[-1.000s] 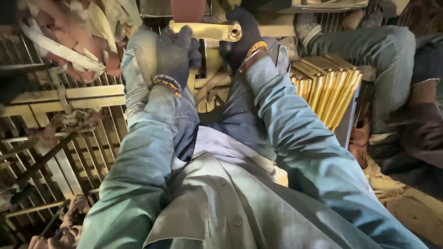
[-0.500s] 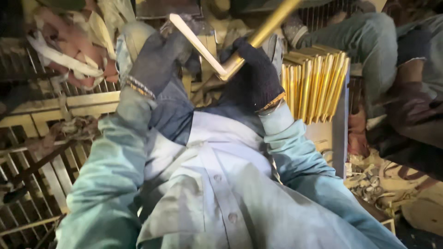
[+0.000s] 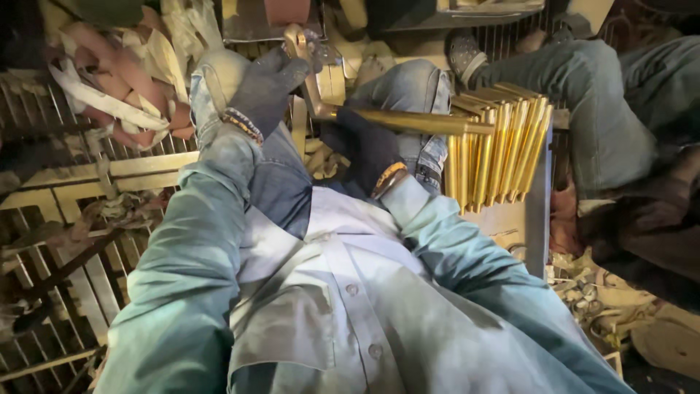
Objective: The person holds various brass-colored metal handle components against a moving sanding belt to polish and smooth their surfaces. The person turns the metal pieces to reach different sides and then places them into a tray.
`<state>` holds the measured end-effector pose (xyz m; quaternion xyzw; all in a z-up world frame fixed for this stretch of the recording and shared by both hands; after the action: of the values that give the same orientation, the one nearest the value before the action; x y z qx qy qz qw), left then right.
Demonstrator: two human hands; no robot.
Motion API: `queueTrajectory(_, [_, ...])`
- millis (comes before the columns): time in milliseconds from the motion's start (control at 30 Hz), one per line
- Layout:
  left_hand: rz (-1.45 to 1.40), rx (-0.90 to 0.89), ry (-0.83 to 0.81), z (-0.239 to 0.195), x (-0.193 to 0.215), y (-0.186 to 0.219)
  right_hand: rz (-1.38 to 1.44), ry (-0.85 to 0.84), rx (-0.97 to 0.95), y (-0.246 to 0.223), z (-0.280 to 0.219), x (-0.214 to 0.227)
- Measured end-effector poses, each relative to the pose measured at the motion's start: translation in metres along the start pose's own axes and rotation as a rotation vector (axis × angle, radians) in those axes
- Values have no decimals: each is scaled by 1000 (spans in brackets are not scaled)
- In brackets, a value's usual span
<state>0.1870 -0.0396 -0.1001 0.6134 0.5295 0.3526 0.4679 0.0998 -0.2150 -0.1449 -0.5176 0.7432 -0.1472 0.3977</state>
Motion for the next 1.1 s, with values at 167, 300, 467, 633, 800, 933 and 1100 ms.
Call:
queueTrajectory(167, [-91,126,0,11,0,-16,151,98,-116,15,4,2])
queueTrajectory(300, [244,173,143,13,10,-14,10,256,-87,3,4,10])
queueTrajectory(467, [160,25,73,4,2,-6,28,210,-64,-10,-8,5])
queueTrajectory(633, [-109,-13,-21,3,-6,6,-81,210,-61,-38,-2,4])
queueTrajectory(800, [-320,250,122,7,-9,-19,-75,166,2,-51,10,7])
queueTrajectory(933, [-133,184,119,7,-3,-18,-1753,-270,832,-109,-7,-44])
queueTrajectory(1100, [785,-456,213,3,-17,28,-1573,-344,873,-131,-6,-41])
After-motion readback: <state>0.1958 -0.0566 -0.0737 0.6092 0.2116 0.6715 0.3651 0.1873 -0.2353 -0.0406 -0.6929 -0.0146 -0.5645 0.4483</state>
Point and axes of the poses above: each hand's wrist, its own z-axis towards the middle knuckle, its own x-axis out of the back of the hand, y = z × x, the point moved 10 cm from there along z, towards the middle knuckle, and after that the axes turned 5 degrees about x, right-handed, at the moved point
